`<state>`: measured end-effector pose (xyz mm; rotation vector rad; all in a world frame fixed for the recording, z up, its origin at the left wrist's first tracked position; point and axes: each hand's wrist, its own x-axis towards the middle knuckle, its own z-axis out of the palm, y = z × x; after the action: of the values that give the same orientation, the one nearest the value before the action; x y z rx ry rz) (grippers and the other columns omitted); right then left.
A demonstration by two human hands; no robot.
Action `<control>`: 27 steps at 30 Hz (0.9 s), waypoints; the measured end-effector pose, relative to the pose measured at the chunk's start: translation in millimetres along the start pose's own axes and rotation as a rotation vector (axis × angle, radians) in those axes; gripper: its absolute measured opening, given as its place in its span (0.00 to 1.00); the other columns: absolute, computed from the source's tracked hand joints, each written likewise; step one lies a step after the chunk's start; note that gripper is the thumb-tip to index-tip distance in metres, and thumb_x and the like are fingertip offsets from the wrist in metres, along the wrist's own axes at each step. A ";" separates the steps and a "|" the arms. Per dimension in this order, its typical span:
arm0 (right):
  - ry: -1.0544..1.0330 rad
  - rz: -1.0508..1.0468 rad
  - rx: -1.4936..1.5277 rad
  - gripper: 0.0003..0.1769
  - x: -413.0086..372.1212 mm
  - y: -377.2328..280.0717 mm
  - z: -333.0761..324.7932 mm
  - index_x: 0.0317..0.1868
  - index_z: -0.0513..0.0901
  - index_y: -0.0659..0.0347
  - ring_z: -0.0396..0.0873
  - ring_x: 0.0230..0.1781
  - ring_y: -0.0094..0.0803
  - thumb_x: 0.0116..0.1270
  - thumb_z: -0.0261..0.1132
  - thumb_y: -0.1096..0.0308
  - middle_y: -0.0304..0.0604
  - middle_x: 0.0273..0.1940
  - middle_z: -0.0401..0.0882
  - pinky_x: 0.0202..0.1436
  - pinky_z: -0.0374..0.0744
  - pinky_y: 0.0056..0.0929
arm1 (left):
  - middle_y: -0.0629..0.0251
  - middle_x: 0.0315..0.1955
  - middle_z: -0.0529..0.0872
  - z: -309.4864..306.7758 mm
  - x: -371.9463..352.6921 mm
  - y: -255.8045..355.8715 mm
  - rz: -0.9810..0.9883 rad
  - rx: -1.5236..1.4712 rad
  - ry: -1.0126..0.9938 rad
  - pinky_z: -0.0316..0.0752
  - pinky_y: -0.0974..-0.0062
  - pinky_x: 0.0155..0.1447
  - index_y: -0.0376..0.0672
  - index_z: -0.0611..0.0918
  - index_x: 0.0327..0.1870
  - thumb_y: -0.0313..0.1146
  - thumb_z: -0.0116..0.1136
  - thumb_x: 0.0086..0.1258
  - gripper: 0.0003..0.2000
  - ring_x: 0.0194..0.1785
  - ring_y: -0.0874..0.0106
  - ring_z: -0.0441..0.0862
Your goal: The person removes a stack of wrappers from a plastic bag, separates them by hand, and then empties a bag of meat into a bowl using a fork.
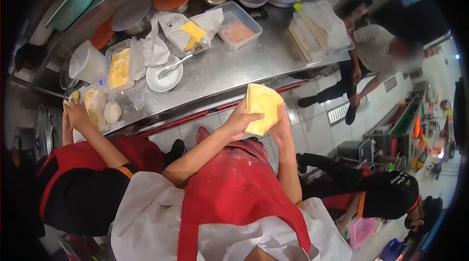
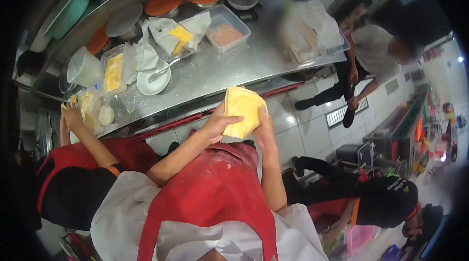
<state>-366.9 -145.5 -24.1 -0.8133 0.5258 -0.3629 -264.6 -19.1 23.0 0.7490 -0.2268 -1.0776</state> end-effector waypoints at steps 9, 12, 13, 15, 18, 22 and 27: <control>0.273 -0.544 -0.997 0.15 -6.3 -33.9 32.0 0.43 0.83 0.68 0.82 0.34 0.33 0.72 0.62 0.61 0.43 0.35 0.85 0.40 0.78 0.32 | 0.61 0.52 0.81 -1.8 6.7 -21.9 0.186 0.459 0.196 0.74 0.70 0.59 0.38 0.71 0.63 0.30 0.54 0.73 0.19 0.55 0.71 0.79; 0.131 -0.613 -1.147 0.16 -36.2 -82.2 62.0 0.44 0.84 0.66 0.83 0.39 0.35 0.71 0.63 0.59 0.45 0.38 0.86 0.42 0.78 0.32 | 0.61 0.44 0.83 -17.2 18.4 -23.6 -0.016 -0.041 0.157 0.76 0.71 0.50 0.38 0.75 0.58 0.41 0.48 0.76 0.18 0.46 0.70 0.82; 0.056 -0.625 -1.180 0.16 -45.1 -92.2 64.8 0.45 0.84 0.64 0.84 0.42 0.36 0.71 0.63 0.58 0.46 0.40 0.86 0.43 0.78 0.33 | 0.60 0.41 0.84 -29.4 24.1 -28.4 -0.097 -0.243 0.128 0.77 0.71 0.46 0.38 0.76 0.56 0.45 0.45 0.77 0.19 0.43 0.69 0.83; 0.033 -0.773 -1.345 0.16 -42.3 -90.3 53.1 0.44 0.84 0.62 0.84 0.39 0.37 0.71 0.62 0.57 0.44 0.38 0.86 0.41 0.78 0.32 | 0.62 0.39 0.84 -48.1 36.1 -34.8 -0.128 -0.353 0.141 0.77 0.71 0.45 0.40 0.77 0.53 0.49 0.42 0.77 0.21 0.41 0.69 0.82; -0.006 -1.002 -1.579 0.16 -30.1 -72.3 30.1 0.43 0.83 0.59 0.84 0.34 0.37 0.72 0.59 0.55 0.42 0.34 0.85 0.37 0.79 0.31 | 0.57 0.46 0.84 -54.5 41.8 -35.7 -0.195 -0.428 0.122 0.76 0.68 0.53 0.39 0.76 0.56 0.51 0.40 0.77 0.24 0.48 0.64 0.81; -0.082 -0.446 -1.618 0.23 -6.8 -74.1 33.4 0.52 0.80 0.62 0.84 0.43 0.41 0.55 0.68 0.66 0.53 0.47 0.83 0.48 0.80 0.35 | 0.54 0.60 0.79 -4.6 20.2 -7.9 -0.339 -0.610 0.032 0.67 0.59 0.69 0.37 0.72 0.64 0.55 0.36 0.77 0.30 0.62 0.59 0.77; -0.313 -0.334 -0.306 0.22 -37.9 -57.2 37.8 0.59 0.74 0.64 0.81 0.50 0.35 0.70 0.59 0.60 0.45 0.55 0.80 0.56 0.79 0.31 | 0.50 0.63 0.75 -53.3 44.3 -39.8 -0.283 -0.626 -0.138 0.63 0.55 0.72 0.35 0.71 0.65 0.59 0.36 0.76 0.34 0.66 0.56 0.73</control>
<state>-382.2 -140.9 52.6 -1.2362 0.1505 -0.4573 -244.4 -44.0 -50.2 0.1430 0.1071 -1.3760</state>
